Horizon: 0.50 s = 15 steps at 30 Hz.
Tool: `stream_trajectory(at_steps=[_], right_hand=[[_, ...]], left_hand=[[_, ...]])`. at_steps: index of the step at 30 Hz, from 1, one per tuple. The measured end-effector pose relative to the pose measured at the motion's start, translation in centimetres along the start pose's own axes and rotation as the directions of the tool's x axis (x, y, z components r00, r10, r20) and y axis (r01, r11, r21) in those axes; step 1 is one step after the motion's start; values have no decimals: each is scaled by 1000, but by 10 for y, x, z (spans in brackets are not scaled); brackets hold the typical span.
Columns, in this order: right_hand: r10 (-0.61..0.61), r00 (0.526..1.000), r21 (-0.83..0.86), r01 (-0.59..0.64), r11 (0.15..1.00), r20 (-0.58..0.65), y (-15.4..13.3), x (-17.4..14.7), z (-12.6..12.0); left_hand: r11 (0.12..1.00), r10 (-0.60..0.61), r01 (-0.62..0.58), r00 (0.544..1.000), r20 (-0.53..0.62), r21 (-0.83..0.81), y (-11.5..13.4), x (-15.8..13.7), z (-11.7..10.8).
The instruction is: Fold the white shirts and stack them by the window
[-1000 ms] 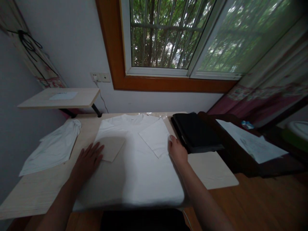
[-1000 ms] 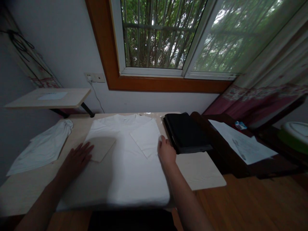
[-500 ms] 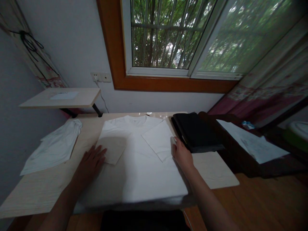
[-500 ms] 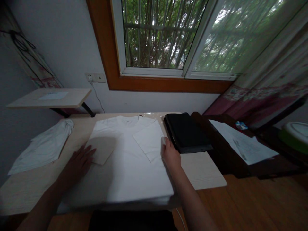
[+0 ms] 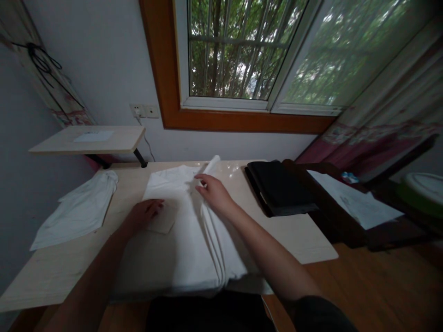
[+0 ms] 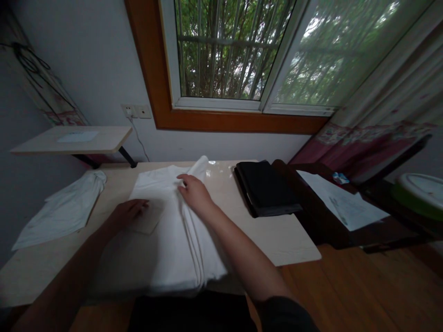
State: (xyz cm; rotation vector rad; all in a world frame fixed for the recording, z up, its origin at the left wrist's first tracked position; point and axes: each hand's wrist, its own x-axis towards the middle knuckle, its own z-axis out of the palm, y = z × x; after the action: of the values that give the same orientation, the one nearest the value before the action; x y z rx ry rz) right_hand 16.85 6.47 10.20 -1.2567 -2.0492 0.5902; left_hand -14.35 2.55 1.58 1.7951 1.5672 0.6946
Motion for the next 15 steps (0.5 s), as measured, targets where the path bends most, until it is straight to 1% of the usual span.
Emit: stream_trajectory(at_steps=[1, 2, 3, 4, 5, 6, 7, 8, 11, 13, 15], right_hand=[[-40, 998, 35, 38, 999, 55, -12, 7, 18], [-78, 987, 92, 65, 994, 141, -22, 11, 36], [-132, 957, 167, 91, 982, 256, -29, 14, 52], [-210, 905, 244, 123, 962, 370, -34, 14, 67], [-276, 839, 290, 149, 946, 470, -35, 13, 78], [-314, 794, 324, 157, 933, 521, -33, 10, 85], [-325, 779, 343, 150, 927, 537, -28, 8, 88], [-311, 787, 348, 131, 928, 533, -21, 5, 88], [-200, 868, 301, 61, 952, 454, 9, -5, 76], [-145, 909, 217, 62, 974, 390, 30, -12, 65], [-129, 934, 147, 83, 986, 334, 47, -21, 57]], left_hand=[[991, -47, 50, 999, 22, -127, 1, 4, 1], [963, -87, 94, 995, 42, -254, 3, 8, 2], [922, -115, 131, 991, 64, -366, 4, 12, 2], [878, -138, 160, 987, 80, -451, 5, 15, 2], [841, -164, 185, 983, 87, -508, 6, 17, 2], [817, -186, 205, 978, 89, -539, 7, 19, 2], [803, -208, 223, 974, 91, -553, 8, 20, 2], [798, -228, 240, 969, 92, -553, 9, 21, 2], [814, -272, 265, 960, 64, -517, 11, 23, 5], [861, -277, 258, 961, 20, -439, 11, 26, 9], [911, -258, 230, 965, -39, -342, 10, 30, 13]])
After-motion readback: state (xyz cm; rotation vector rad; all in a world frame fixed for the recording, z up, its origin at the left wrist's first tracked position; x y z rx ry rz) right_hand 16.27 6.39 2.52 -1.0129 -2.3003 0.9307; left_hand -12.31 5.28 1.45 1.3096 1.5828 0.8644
